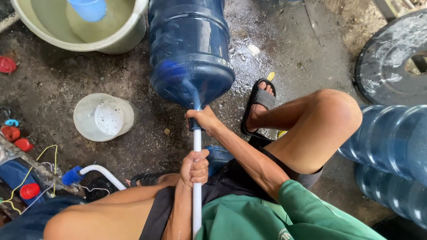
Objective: Scrubbing the exterior of a large water jug by hand, pouring water from a cup, and rinsing the jug inside and out using a water hose.
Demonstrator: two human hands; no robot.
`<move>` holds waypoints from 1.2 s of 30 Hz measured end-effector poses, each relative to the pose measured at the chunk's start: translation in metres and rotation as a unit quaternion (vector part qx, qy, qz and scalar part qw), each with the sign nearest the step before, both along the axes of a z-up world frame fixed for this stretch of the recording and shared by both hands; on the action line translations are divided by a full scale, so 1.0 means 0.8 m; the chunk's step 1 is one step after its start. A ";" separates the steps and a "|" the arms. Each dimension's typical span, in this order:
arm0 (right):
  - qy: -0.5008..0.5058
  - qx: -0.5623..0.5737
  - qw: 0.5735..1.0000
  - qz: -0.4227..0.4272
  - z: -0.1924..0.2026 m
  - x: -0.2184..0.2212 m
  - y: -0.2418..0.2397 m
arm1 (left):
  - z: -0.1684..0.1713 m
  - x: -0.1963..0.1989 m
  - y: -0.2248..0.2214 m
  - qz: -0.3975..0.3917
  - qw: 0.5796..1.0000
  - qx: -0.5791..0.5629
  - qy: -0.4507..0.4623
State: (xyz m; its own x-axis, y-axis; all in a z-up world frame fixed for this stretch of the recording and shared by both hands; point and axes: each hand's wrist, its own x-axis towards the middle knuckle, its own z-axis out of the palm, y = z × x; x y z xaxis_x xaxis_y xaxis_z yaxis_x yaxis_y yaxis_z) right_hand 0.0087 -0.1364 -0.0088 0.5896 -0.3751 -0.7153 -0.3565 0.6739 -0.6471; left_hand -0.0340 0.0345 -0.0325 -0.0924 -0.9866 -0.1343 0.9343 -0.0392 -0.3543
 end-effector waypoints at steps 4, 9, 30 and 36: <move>0.016 -0.008 1.000 -0.016 0.012 0.001 0.006 | 0.051 0.010 -0.027 -0.072 0.838 0.356 -0.408; -0.002 -0.014 1.000 -0.025 0.014 0.007 0.014 | 0.072 0.026 -0.012 -0.060 0.908 0.265 -0.320; 0.000 -0.011 1.000 -0.018 0.015 0.005 0.019 | 0.042 0.017 -0.009 -0.082 0.760 0.432 -0.478; 0.000 0.002 1.000 -0.023 0.021 0.011 0.015 | 0.068 0.008 -0.004 -0.088 0.873 0.323 -0.355</move>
